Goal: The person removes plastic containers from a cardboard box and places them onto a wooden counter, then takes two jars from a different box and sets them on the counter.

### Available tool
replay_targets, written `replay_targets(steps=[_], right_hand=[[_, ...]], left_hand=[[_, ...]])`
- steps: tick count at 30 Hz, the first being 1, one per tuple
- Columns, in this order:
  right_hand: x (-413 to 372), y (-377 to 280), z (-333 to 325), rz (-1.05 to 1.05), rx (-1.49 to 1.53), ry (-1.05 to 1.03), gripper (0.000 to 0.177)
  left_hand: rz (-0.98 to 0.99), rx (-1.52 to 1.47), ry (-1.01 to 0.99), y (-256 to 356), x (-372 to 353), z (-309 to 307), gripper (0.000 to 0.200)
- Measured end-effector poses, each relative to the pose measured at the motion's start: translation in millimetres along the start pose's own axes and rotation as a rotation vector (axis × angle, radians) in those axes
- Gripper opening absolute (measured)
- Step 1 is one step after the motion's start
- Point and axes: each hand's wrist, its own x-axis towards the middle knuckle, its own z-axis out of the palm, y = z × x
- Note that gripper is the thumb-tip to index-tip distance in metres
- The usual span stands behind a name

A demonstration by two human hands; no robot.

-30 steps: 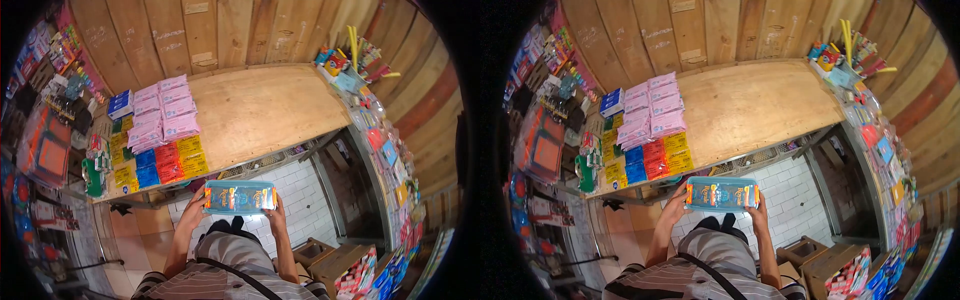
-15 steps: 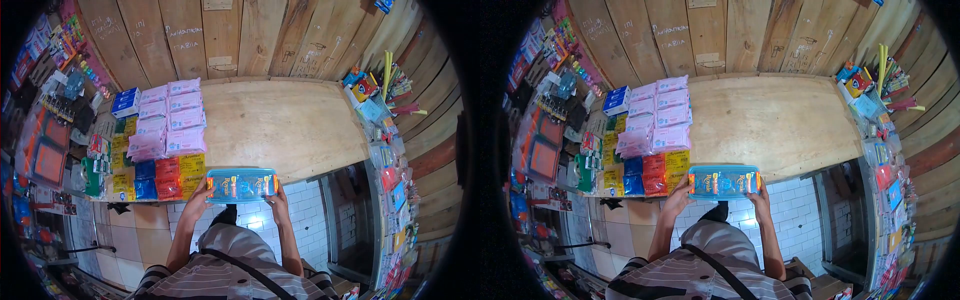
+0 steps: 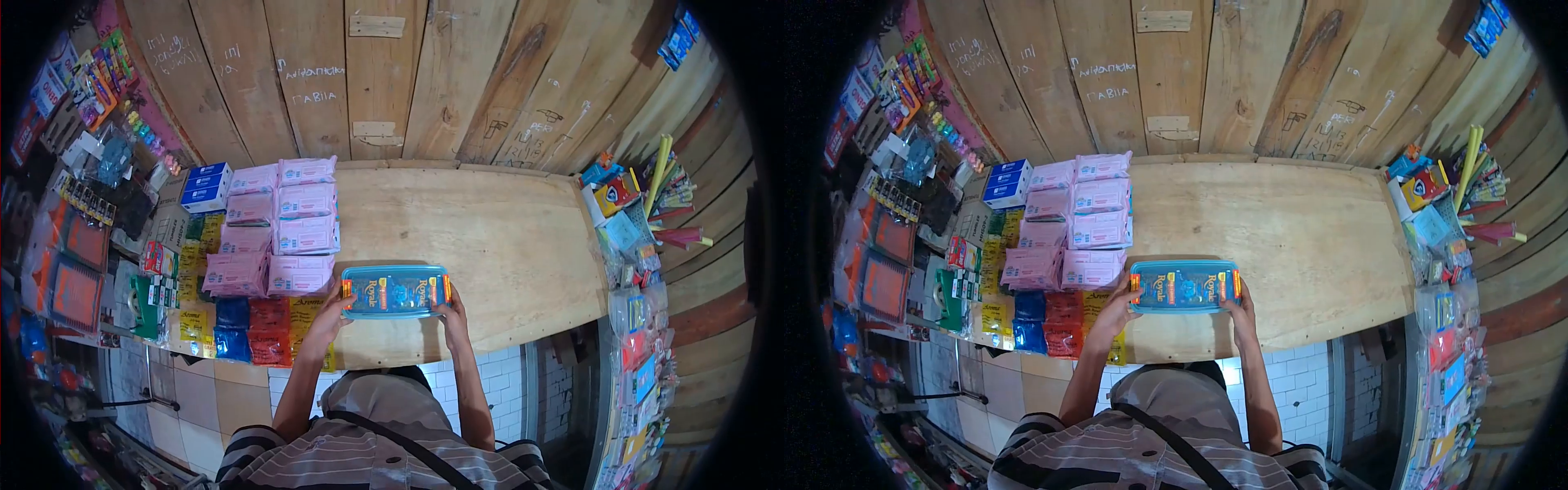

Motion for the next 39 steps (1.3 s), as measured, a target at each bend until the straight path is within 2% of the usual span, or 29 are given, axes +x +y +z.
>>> replay_targets(steps=[5, 12, 14, 17, 18, 21, 23, 26, 36, 39], right_hand=[[32, 3, -4, -0.083, -0.143, -0.062, 0.075], [39, 0, -7, -0.068, -0.137, -0.144, 0.079], [30, -18, 2, -0.077, -0.194, -0.147, 0.084], [23, -9, -3, -0.536, -0.77, 0.041, 0.08], [17, -16, -1, -0.564, -0.837, 0.024, 0.077], [3, -33, 2, -0.64, -0.978, -0.021, 0.064], [5, -27, -2, -0.682, -0.993, -0.041, 0.053], [11, -26, -4, -0.684, -0.989, -0.033, 0.049], [63, -38, 15, -0.691, -1.005, 0.021, 0.049], [88, -40, 22, -0.7, -1.011, 0.032, 0.049]], left_hand=[[0.001, 0.006, 0.079, -6, 29, -3, 0.08], [0.065, 0.051, 0.197, -17, 40, -3, 0.08], [0.242, 0.203, 0.22, -25, 37, -3, 0.074], [0.613, 0.703, 0.355, -27, 14, 11, 0.063], [0.75, 0.918, 0.416, -23, 1, 19, 0.058], [0.867, 1.12, 0.374, -11, -21, 41, 0.047], [0.84, 1.212, 0.357, -29, -13, 35, 0.042], [0.853, 1.258, 0.346, -39, 0, 30, 0.04], [0.906, 1.157, 0.328, -3, 55, 29, 0.041], [0.812, 1.192, 0.337, 16, 77, 32, 0.04]])
